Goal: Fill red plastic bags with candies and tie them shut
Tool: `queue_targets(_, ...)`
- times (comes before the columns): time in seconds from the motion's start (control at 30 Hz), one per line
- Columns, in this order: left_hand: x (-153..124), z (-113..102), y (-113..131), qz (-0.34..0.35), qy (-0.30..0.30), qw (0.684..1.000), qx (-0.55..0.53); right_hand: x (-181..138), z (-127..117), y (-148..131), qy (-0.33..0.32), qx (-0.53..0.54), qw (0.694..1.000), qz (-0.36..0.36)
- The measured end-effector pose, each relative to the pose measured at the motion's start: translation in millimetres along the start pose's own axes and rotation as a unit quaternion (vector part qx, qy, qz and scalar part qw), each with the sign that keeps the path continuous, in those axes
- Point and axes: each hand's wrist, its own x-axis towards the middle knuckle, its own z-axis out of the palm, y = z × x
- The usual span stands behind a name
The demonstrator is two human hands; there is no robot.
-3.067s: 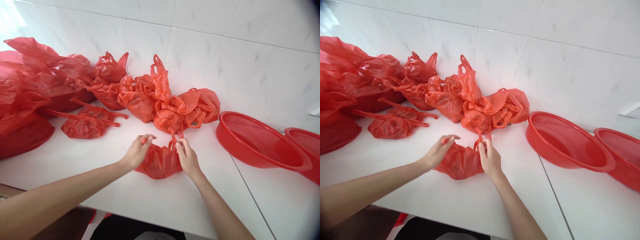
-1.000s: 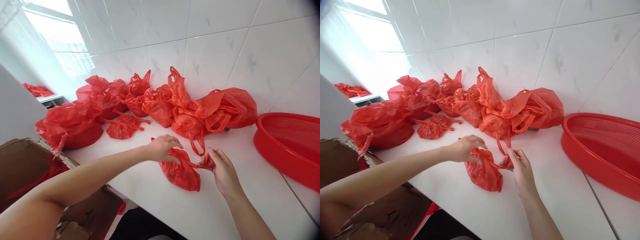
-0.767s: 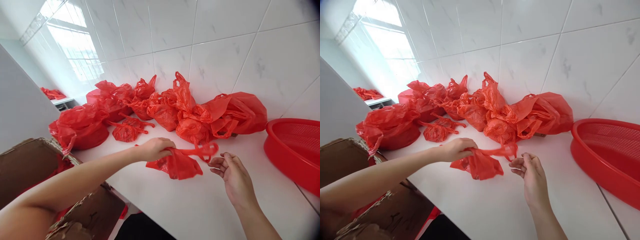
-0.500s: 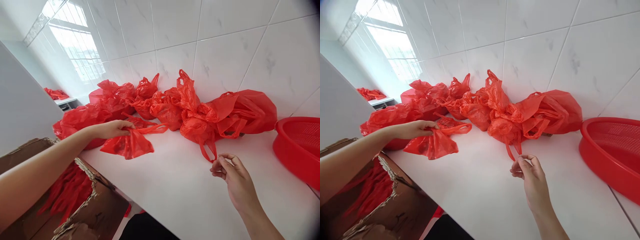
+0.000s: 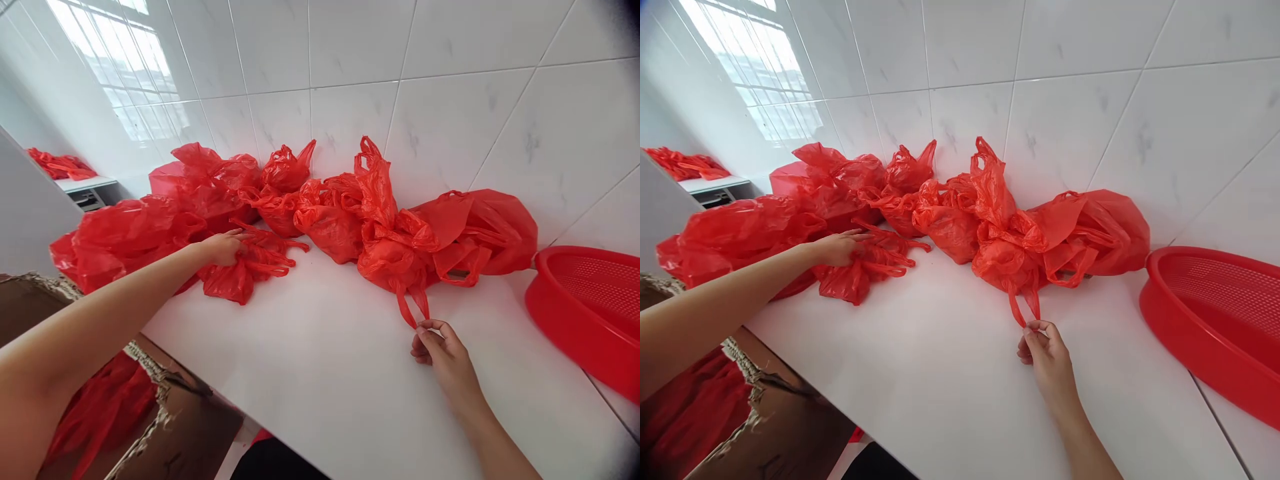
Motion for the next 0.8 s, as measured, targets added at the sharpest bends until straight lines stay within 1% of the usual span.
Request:
queue_targets(0.07, 8.7, 3.3, -4.7, 0.005, -0.028, 0.999, 0.027, 0.3, 1.7, -0.3, -0.011, -0.030, 1.000, -0.003)
queue_targets(0.13, 16.2, 6.3, -9.9, -0.004, -0.042, 0.998, 0.049, 0.8, 2.8, -1.6, -0.026, -0.051, 0.998, -0.004)
queue_targets(0.3, 26.7, 11.6, -19.2, -0.019, -0.040, 0.997, 0.065, 3.0, 2.7, -3.2, -0.042, -0.075, 0.996, 0.002)
queue_targets(0.4, 30.4, 14.0, -16.5, -0.006, -0.042, 0.998, 0.052, 3.7, 1.7, -1.4, -0.041, -0.076, 0.996, 0.004)
queue_targets(0.57, 35.9, 15.9, -7.2, -0.009, -0.081, 0.996, 0.021, 2.6, 0.6, 1.8, -0.051, -0.079, 0.996, -0.001)
queue_targets(0.63, 36.6, 11.3, -7.6, -0.018, -0.097, 0.995, 0.003, 2.5, 0.4, 2.3, -0.055, -0.087, 0.995, 0.001)
queue_targets(0.73, 40.8, -4.0, -12.8, -0.034, -0.116, 0.992, -0.038, 3.5, 0.6, 2.8, -0.059, -0.093, 0.994, 0.004)
queue_targets(0.8, 49.1, -15.7, -15.3, -0.042, -0.087, 0.993, -0.072, 4.4, 0.9, 3.5, -0.062, -0.091, 0.994, 0.004)
